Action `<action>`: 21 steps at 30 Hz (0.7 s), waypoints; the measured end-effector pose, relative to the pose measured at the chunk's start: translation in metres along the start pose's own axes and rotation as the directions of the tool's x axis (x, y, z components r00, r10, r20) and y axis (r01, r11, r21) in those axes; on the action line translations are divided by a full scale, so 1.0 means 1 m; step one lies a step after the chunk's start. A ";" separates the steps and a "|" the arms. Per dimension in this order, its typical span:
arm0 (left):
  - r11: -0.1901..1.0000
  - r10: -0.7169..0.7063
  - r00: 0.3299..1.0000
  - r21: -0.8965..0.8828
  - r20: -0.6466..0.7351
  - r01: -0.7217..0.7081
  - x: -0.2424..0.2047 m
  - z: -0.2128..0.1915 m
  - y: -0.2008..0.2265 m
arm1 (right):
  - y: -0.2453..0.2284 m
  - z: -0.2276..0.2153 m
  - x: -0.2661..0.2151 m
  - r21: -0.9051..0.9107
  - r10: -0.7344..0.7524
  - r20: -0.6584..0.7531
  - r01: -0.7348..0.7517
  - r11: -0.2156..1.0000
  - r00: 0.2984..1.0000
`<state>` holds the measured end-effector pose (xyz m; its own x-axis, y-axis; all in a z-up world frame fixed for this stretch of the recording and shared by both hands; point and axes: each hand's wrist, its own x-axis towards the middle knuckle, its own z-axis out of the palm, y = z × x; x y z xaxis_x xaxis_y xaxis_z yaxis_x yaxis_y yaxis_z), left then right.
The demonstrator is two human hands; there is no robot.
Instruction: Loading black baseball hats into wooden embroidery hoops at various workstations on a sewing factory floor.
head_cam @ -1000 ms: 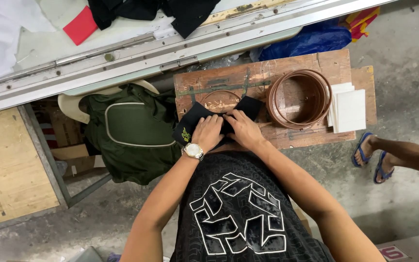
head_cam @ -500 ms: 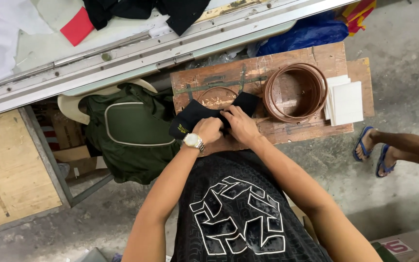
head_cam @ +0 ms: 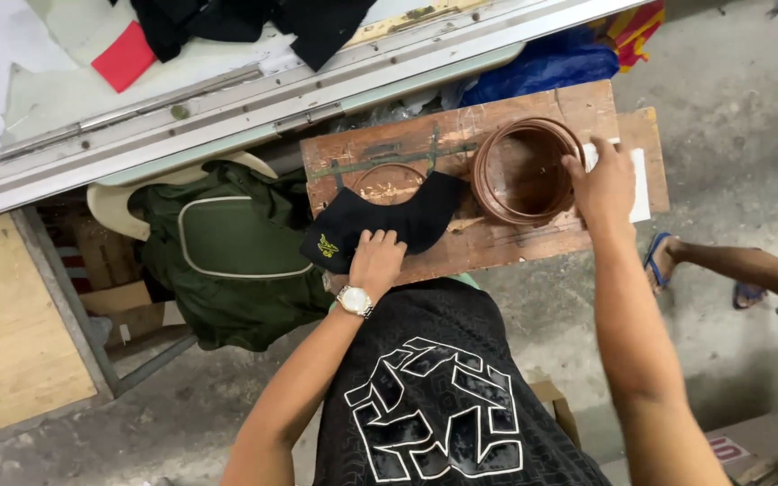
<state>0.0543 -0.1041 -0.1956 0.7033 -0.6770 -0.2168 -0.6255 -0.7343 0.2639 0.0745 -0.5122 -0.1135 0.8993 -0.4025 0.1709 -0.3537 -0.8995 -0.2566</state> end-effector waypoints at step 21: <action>1.000 0.023 0.952 0.015 -0.307 -0.019 -0.005 0.050 -0.005 | -0.167 0.127 -0.087 0.185 -0.342 -0.124 0.360 0.914 0.932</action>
<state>0.0369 -0.0999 -0.2427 0.7587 -0.6455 0.0880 -0.6437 -0.7219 0.2542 0.0883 -0.3050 -0.2066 0.9270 -0.0886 0.3645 0.0479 -0.9359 -0.3491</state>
